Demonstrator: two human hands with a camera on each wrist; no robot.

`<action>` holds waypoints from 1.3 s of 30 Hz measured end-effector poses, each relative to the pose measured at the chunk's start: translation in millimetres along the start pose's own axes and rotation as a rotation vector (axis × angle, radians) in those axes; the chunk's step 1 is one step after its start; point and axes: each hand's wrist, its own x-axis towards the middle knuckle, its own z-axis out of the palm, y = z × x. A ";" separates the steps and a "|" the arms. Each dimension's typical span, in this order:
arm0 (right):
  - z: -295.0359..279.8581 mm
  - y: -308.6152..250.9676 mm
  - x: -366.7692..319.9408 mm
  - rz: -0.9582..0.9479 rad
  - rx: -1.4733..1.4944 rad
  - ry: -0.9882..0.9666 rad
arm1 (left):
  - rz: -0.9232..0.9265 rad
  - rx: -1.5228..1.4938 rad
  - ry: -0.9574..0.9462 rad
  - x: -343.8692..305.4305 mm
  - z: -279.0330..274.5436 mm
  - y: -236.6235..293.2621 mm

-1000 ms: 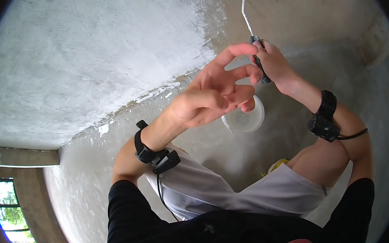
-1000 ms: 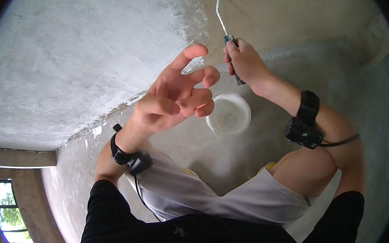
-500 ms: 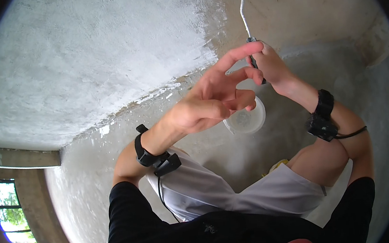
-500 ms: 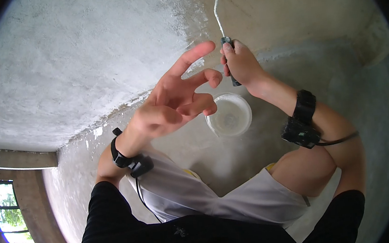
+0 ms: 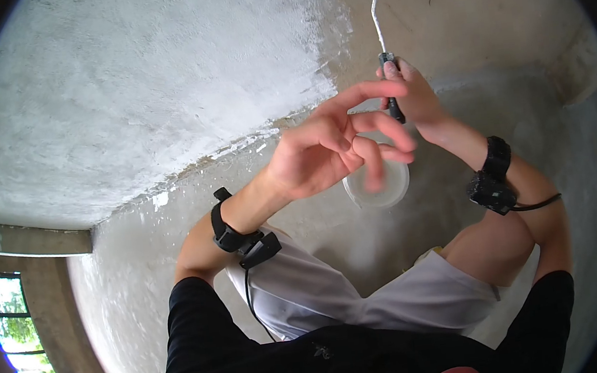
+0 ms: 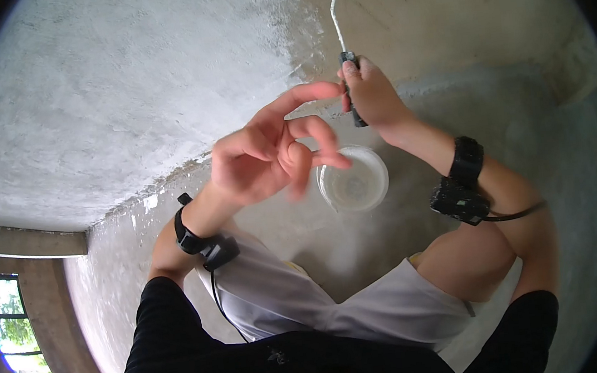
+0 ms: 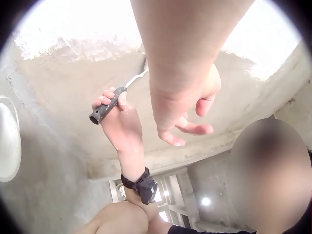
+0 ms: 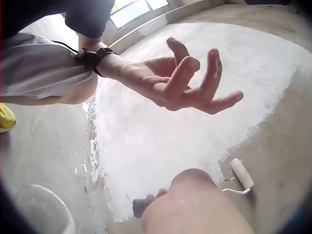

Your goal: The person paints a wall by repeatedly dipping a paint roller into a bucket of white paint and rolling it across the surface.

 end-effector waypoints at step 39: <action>-9.9 9.0 2.2 0.159 -0.017 0.018 | -0.363 1.348 0.354 -2.2 26.4 -18.2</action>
